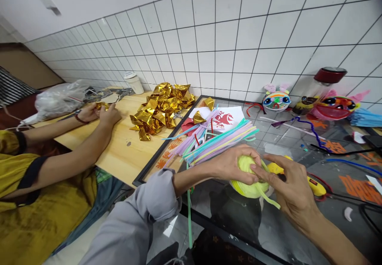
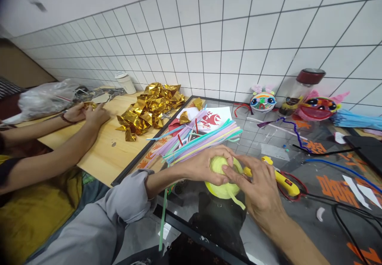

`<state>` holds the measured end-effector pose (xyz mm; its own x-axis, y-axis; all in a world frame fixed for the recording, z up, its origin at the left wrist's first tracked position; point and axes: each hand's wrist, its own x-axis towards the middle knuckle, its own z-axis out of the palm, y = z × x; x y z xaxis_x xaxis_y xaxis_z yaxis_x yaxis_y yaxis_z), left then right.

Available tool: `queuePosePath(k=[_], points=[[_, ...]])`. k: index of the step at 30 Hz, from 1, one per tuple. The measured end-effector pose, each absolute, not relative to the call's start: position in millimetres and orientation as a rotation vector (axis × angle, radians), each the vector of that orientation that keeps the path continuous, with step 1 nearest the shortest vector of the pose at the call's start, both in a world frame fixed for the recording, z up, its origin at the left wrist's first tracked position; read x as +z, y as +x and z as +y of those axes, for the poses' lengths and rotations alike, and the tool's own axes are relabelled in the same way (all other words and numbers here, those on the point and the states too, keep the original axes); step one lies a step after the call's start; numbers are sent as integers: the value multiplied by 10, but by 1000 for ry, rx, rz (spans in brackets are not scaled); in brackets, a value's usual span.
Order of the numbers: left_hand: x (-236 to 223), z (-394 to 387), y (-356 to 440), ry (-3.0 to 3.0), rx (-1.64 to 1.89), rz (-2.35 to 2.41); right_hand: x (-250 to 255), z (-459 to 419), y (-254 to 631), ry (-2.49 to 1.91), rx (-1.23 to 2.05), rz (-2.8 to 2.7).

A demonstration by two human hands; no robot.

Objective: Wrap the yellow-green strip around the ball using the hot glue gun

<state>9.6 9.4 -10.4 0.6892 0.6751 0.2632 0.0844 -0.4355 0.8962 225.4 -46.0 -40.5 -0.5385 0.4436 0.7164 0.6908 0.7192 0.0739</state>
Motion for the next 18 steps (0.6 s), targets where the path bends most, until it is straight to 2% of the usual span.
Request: queuePosePath(k=[18], points=[[-194,54,68,1892,873,615,-500,-502,2177,-925,-429,-2115]])
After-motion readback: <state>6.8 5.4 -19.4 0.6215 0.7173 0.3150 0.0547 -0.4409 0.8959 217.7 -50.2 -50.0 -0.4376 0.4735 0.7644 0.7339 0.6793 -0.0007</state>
